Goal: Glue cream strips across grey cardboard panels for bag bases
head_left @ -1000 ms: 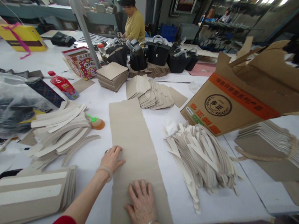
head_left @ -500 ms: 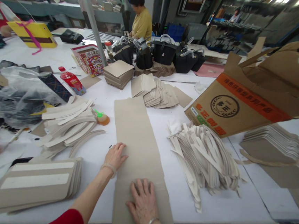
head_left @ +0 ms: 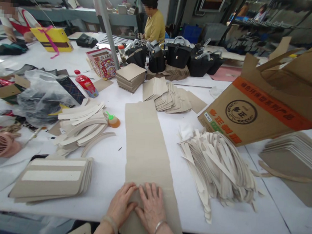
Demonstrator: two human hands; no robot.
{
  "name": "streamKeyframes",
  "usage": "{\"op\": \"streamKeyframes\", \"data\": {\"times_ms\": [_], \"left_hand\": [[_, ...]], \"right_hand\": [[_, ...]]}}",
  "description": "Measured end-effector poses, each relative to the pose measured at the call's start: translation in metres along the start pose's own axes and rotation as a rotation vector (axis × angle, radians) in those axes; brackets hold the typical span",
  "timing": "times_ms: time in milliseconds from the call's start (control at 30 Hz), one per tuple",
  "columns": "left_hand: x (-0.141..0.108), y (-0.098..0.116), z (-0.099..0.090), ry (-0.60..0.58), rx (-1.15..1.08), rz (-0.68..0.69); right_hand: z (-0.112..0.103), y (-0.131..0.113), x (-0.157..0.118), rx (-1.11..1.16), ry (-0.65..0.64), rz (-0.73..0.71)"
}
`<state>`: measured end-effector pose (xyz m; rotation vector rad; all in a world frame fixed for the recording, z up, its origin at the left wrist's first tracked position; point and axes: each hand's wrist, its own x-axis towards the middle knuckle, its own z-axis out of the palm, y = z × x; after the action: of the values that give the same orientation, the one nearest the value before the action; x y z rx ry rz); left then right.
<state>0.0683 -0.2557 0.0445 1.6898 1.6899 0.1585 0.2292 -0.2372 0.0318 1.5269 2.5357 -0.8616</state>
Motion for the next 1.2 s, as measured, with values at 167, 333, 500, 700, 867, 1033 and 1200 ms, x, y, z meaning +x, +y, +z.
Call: {"op": "streamKeyframes", "data": {"times_ms": [167,333,500,700,867,1033,1200], "left_hand": [[0.004,0.002,-0.005,-0.016,0.05,-0.02],[0.002,0.002,-0.003,0.015,0.049,-0.016],[0.003,0.004,-0.004,0.015,0.07,-0.019],[0.001,0.008,-0.004,0.026,0.057,-0.016],[-0.003,0.012,-0.004,0.02,0.063,-0.032],[-0.002,0.015,-0.004,0.046,0.168,-0.05],[-0.001,0.016,-0.003,0.059,0.199,-0.045]], "right_hand": [[-0.025,0.028,-0.013,0.002,0.038,0.047],[-0.038,0.067,-0.033,-0.058,0.097,0.103],[-0.041,0.074,-0.034,-0.122,0.118,0.118],[-0.04,0.071,-0.034,-0.149,0.145,0.104],[-0.039,0.073,-0.035,-0.153,0.179,0.088],[-0.041,0.072,-0.032,-0.16,0.183,0.085],[-0.04,0.072,-0.033,-0.158,0.216,0.058]]}}
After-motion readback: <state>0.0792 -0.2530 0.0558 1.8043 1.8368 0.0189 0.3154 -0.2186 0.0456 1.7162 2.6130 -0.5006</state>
